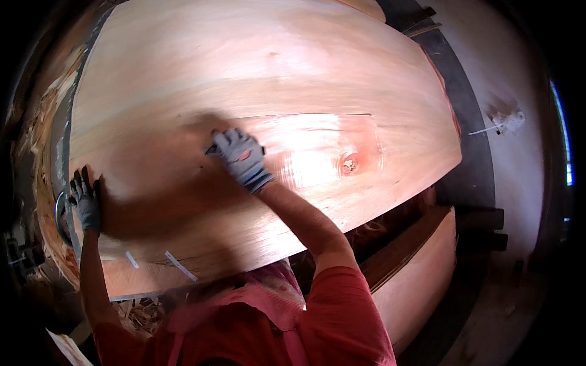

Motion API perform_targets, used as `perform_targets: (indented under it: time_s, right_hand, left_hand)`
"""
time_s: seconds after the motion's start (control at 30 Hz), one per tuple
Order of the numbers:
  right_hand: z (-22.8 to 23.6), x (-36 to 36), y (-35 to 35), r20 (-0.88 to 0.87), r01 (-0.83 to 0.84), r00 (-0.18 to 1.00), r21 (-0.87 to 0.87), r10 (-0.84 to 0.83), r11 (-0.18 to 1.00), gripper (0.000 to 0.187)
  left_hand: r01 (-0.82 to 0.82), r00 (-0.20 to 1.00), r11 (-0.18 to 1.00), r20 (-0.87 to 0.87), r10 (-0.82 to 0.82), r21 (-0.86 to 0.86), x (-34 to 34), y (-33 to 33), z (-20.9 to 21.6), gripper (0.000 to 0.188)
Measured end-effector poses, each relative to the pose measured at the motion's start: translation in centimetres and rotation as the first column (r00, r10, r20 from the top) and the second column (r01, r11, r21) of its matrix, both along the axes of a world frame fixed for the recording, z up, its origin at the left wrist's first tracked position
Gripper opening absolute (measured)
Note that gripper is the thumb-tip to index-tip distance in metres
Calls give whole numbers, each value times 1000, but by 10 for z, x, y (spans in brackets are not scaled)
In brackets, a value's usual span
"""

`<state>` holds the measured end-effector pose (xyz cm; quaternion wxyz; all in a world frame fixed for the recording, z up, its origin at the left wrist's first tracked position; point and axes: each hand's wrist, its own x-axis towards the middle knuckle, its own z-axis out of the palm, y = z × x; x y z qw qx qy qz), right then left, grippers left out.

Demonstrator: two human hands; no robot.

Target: The person applies pieces of tape to a large curved wooden sheet by hand and using a utility knife to cut the tape from a roll.

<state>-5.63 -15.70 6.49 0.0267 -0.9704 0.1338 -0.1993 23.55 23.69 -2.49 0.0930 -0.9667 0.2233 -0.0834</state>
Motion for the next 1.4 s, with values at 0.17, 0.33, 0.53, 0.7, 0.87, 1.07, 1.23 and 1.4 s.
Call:
perform_targets:
  time_s: [0.17, 0.33, 0.53, 0.7, 0.87, 1.07, 1.23, 1.4]
  right_hand:
    - [5, 10, -3, 19, -136, 991, 50, 135, 990, 34]
    - [-39, -2, -6, 22, -216, 976, -17, 217, 976, 38]
    - [-32, 6, 9, -5, -181, 983, 117, 183, 977, 34]
    - [-30, 3, 9, -67, -149, 985, 147, 160, 978, 34]
    - [-29, 3, 9, -18, -187, 981, 139, 191, 972, 36]
    - [-17, 9, 18, 7, -220, 975, 135, 221, 966, 27]
    - [-21, 7, 13, 4, -236, 971, 152, 238, 960, 26]
    - [-22, 10, 18, -18, -230, 972, 153, 236, 961, 24]
  left_hand:
    - [262, 958, 950, 162, -236, -167, 3, 18, -15, 69]
    - [54, 996, 997, -69, -58, -52, -5, -33, 12, 69]
    - [-4, 995, 971, -94, -19, -238, -16, -24, 30, 71]
    - [-24, 994, 967, -108, -3, -253, -22, -23, 29, 73]
    - [-20, 993, 944, -114, -19, -329, -19, -19, 37, 71]
    - [145, 980, 927, -80, -184, -347, 7, 40, 59, 64]
    - [188, 911, 948, -316, -266, -256, 5, 71, 90, 66]
    - [284, 871, 920, -328, -365, -270, 18, 83, 75, 63]
